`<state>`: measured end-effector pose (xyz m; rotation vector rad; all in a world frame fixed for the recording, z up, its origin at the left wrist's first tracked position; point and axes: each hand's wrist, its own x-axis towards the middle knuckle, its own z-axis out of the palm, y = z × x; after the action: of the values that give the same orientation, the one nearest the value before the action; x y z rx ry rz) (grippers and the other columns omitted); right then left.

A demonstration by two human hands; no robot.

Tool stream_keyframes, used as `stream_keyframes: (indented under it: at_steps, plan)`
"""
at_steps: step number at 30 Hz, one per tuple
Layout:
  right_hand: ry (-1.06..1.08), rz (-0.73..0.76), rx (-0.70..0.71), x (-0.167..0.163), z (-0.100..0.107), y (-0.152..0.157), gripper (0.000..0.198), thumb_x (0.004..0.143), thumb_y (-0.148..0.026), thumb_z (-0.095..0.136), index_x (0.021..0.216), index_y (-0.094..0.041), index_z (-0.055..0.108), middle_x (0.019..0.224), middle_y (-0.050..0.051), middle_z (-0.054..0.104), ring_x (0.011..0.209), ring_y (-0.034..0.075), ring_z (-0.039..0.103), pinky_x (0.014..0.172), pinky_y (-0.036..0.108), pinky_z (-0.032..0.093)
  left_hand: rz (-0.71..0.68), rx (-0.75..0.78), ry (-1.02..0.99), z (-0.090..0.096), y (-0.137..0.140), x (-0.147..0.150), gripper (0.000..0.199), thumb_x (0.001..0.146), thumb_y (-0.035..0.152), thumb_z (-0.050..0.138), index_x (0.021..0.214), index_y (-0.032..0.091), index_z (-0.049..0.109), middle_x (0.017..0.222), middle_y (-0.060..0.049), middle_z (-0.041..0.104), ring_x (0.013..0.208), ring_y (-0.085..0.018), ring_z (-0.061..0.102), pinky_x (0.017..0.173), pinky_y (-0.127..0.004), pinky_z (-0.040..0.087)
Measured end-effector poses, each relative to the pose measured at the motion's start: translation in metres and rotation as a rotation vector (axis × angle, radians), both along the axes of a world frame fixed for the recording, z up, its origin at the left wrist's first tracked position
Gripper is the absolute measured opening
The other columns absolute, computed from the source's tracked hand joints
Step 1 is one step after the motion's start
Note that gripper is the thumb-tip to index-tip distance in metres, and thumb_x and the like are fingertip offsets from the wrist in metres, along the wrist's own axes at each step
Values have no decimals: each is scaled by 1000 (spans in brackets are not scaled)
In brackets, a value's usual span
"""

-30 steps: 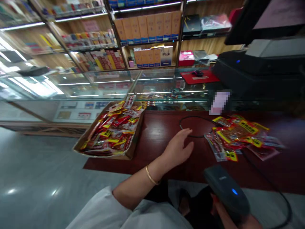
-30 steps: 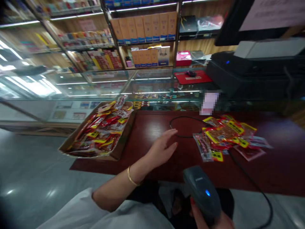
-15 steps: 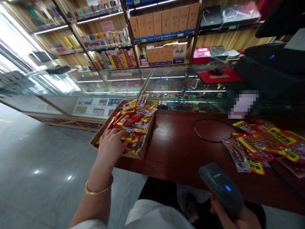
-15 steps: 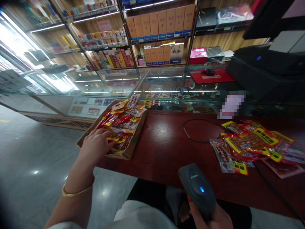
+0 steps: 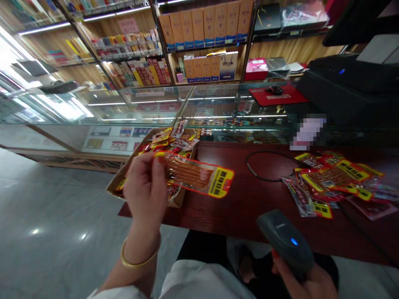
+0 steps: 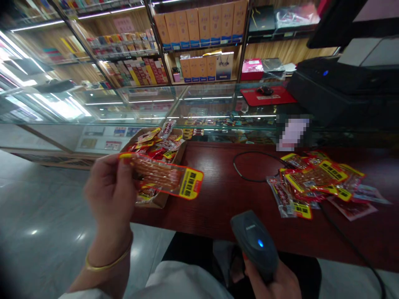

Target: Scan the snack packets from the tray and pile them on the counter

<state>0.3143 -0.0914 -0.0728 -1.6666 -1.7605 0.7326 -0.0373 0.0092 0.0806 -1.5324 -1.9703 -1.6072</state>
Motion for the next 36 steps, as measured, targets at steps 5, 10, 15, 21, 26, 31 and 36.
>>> stream_keyframes:
  at_steps: [5, 10, 15, 21, 26, 31, 36]
  plan:
    - [5, -61, 35, -10, 13, -4, 43, 88, -58, 62, 65, -25, 76, 65, 4, 78, 59, 22, 77, 58, 21, 60, -557, -358, -677, -63, 48, 62, 28, 90, 47, 63, 96, 20, 67, 72, 2, 66, 55, -11, 58, 49, -21, 52]
    - [52, -130, 35, -13, 21, -10, 43, 87, -60, 64, 73, -22, 78, 69, 5, 79, 62, 22, 76, 61, 22, 59, -718, -458, -995, -119, 69, 82, 30, 78, 40, 72, 97, 18, 66, 87, -3, 73, 70, -16, 67, 55, -25, 58]
    - [131, -286, 13, -23, 23, -13, 49, 86, -66, 62, 71, -22, 74, 68, 6, 76, 64, 23, 72, 65, 26, 56, -885, -481, -820, -136, 65, 65, 18, 67, 13, 57, 74, 19, 73, 101, -6, 77, 102, -23, 70, 94, -38, 55]
    - [198, -214, -37, -37, 31, -7, 44, 89, -59, 61, 62, -25, 69, 61, 4, 74, 59, 22, 70, 61, 27, 54, -857, -545, -626, -138, 67, 61, 27, 76, 16, 50, 77, 20, 77, 116, -8, 77, 116, -28, 67, 104, -44, 48]
    - [189, -210, -46, -38, 33, -8, 41, 88, -57, 61, 63, -25, 68, 61, 3, 73, 60, 22, 71, 61, 27, 54, -903, -535, -27, -134, 59, 66, 56, 79, 31, 72, 134, 21, 64, 138, -14, 65, 139, -35, 48, 116, -53, 33]
    - [153, -253, -21, -35, 33, -11, 42, 87, -58, 64, 63, -23, 69, 63, 4, 73, 59, 21, 69, 64, 27, 55, -956, -614, 254, -137, 53, 67, 80, 70, 23, 78, 145, 23, 50, 149, -13, 56, 148, -37, 35, 123, -60, 8]
    - [186, -248, -28, -39, 38, -10, 43, 87, -59, 64, 61, -24, 68, 59, 3, 72, 56, 21, 69, 61, 26, 55, -991, -586, 171, -134, 55, 68, 63, 68, 24, 82, 127, 22, 60, 117, -8, 70, 117, -31, 61, 119, -55, 26]
